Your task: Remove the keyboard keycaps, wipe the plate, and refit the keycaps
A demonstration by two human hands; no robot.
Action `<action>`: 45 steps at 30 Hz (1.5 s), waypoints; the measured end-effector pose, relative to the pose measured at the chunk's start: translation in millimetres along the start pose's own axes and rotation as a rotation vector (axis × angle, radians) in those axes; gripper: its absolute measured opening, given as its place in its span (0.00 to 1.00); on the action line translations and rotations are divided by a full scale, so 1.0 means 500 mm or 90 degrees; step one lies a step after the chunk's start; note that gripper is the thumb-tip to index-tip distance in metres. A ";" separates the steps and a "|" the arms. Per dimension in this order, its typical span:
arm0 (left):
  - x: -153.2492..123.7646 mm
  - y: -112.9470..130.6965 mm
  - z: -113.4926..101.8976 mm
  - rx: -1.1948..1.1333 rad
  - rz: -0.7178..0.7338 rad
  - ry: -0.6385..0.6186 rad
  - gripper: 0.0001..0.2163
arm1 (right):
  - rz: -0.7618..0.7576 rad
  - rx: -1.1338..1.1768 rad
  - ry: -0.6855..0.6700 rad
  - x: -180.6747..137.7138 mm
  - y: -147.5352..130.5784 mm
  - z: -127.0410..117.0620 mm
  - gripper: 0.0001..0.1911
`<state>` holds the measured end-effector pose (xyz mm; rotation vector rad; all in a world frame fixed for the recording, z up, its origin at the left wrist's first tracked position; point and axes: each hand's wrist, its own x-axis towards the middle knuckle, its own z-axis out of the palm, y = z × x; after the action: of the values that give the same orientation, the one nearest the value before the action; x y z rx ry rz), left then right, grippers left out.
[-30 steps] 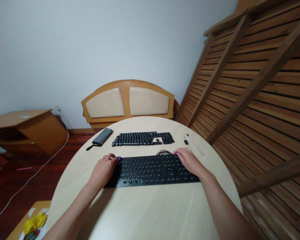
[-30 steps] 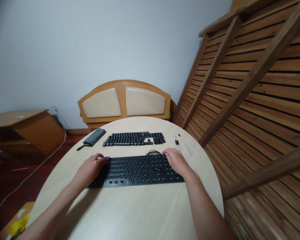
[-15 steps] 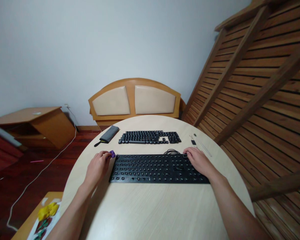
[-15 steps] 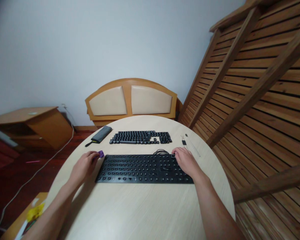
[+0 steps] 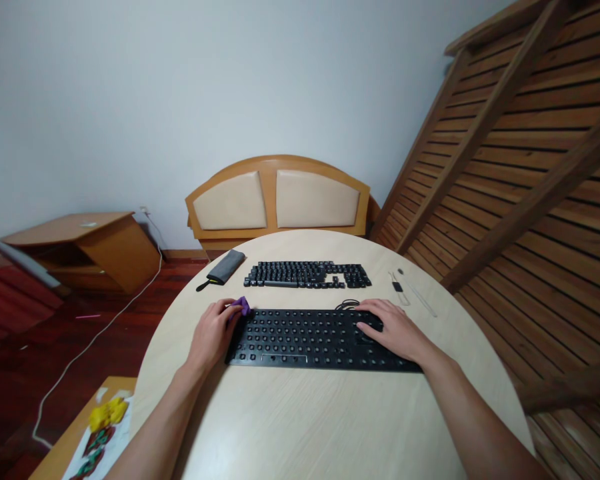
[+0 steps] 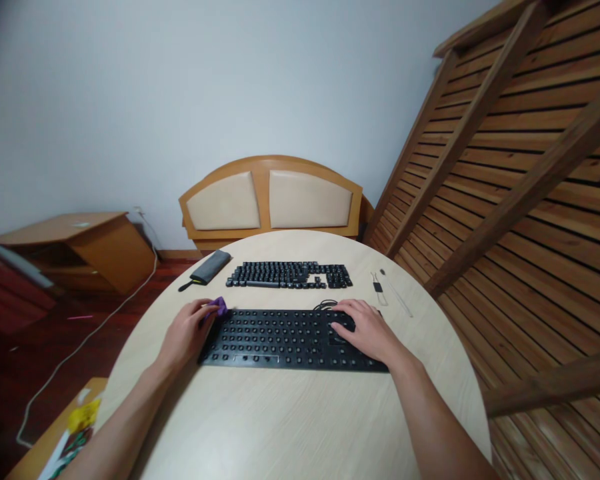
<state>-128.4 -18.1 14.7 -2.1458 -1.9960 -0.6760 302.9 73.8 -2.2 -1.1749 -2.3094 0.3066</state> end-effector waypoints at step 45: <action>-0.039 0.006 -0.058 0.029 0.044 -0.187 0.10 | 0.029 -0.002 -0.050 0.001 -0.001 -0.005 0.20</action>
<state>-132.5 -47.8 33.1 -2.3917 -2.0343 -0.3155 303.5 73.9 0.3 -1.2384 -2.3539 0.3715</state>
